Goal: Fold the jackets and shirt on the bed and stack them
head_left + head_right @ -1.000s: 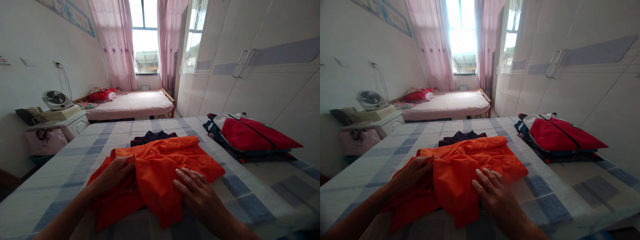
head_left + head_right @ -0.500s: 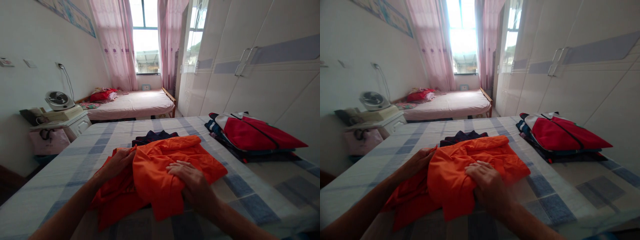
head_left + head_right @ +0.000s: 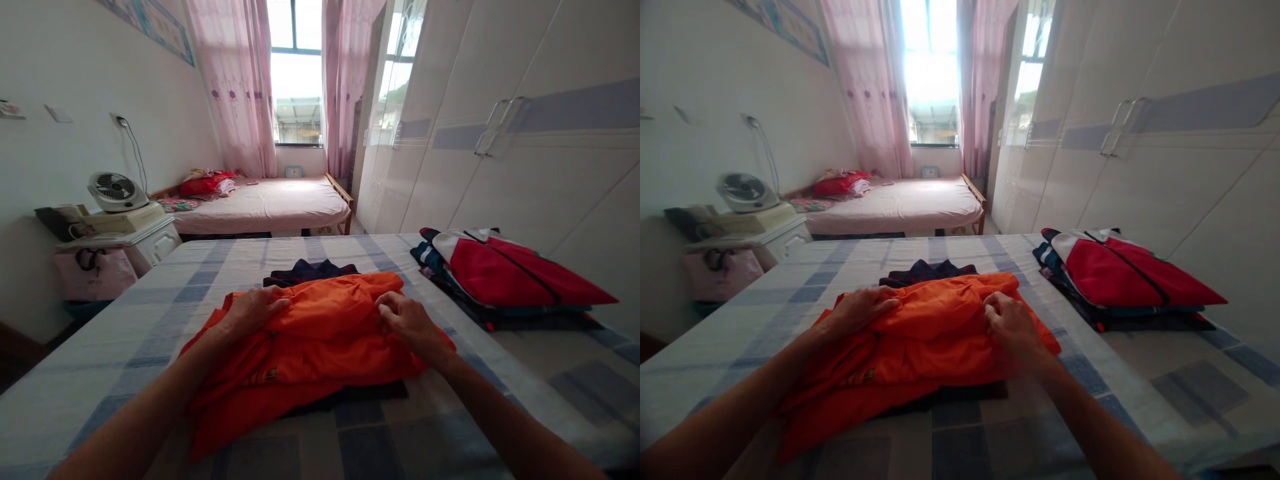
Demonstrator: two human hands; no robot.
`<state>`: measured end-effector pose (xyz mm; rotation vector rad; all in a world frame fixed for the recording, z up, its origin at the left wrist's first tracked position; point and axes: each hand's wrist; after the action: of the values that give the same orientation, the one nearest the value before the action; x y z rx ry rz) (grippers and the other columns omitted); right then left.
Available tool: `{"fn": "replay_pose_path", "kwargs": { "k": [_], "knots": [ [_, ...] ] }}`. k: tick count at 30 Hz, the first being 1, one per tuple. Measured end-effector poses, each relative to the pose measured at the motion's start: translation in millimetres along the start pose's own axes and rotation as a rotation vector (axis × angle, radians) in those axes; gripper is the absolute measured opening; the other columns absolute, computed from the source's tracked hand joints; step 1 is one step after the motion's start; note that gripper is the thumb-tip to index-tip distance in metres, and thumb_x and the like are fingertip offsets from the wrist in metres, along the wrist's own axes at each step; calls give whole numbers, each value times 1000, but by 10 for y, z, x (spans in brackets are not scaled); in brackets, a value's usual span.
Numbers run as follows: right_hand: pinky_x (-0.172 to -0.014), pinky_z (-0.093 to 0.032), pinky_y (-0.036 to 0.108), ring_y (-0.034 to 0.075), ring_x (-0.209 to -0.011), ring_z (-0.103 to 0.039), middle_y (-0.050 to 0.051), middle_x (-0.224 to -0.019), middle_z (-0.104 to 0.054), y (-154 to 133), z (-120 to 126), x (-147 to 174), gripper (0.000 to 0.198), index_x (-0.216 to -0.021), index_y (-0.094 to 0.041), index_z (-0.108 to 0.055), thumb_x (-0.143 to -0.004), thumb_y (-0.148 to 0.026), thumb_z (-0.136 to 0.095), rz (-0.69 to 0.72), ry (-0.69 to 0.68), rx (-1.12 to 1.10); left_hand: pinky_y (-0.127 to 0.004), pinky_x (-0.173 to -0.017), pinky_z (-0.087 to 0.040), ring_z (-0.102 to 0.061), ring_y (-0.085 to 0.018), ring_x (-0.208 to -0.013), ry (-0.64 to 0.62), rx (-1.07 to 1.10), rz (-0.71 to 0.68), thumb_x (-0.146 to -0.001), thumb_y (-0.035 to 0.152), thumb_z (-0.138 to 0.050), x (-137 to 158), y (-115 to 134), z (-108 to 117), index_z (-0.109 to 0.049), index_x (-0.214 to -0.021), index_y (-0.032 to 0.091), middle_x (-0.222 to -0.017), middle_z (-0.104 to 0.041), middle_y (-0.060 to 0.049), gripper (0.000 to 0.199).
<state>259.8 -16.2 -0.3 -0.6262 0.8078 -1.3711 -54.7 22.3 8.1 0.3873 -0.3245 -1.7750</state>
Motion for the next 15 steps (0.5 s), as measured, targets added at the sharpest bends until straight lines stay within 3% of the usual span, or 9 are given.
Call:
{"fn": "replay_pose_path", "kwargs": {
  "k": [3,5,8,11,15],
  "knots": [
    [-73,-47,36,22,-76,-64,7,-88,-68,-195,115,-42,21,-95,-21,-62,-83,-28,-47,226,178,368,-33,-83,-43,-61,-26,-101,93,-129,27,-85,49,-41,177,30,144,-63,-111,24,-112,-65,-8,42],
    [-85,-45,38,24,-97,-61,9,-110,-64,-367,106,-94,28,-109,-21,-60,-87,-30,-45,403,196,383,-31,-79,-44,-61,-24,-98,175,-224,47,-87,48,-39,362,19,253,-61,-111,23,-114,-63,-7,41],
    [-101,-36,41,25,-124,-44,7,-134,-50,-546,-84,-187,37,-124,-24,-53,-90,-34,-43,633,122,362,-32,-81,-45,-61,-25,-99,249,-249,160,-87,52,-38,704,-73,340,-59,-113,22,-116,-62,-7,45],
    [-107,-27,47,27,-135,-29,7,-144,-38,-476,-421,-280,44,-131,-25,-48,-90,-41,-44,655,-15,441,-36,-93,-42,-55,-27,-112,221,-166,242,-82,59,-43,1034,-231,300,-53,-122,21,-123,-58,-9,56],
    [-108,-26,46,25,-133,-33,9,-143,-41,-150,-787,-362,49,-136,-21,-44,-93,-43,-34,555,-214,520,-38,-101,-38,-47,-26,-123,191,-107,202,-75,63,-51,1322,-366,159,-42,-134,21,-135,-49,-10,73]
  ]
}}
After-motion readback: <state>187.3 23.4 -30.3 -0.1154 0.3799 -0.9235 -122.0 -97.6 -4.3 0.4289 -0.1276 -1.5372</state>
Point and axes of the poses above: each hand's wrist, its own x-axis away from the middle knuckle, its own z-axis out of the back of the hand, y = z × x
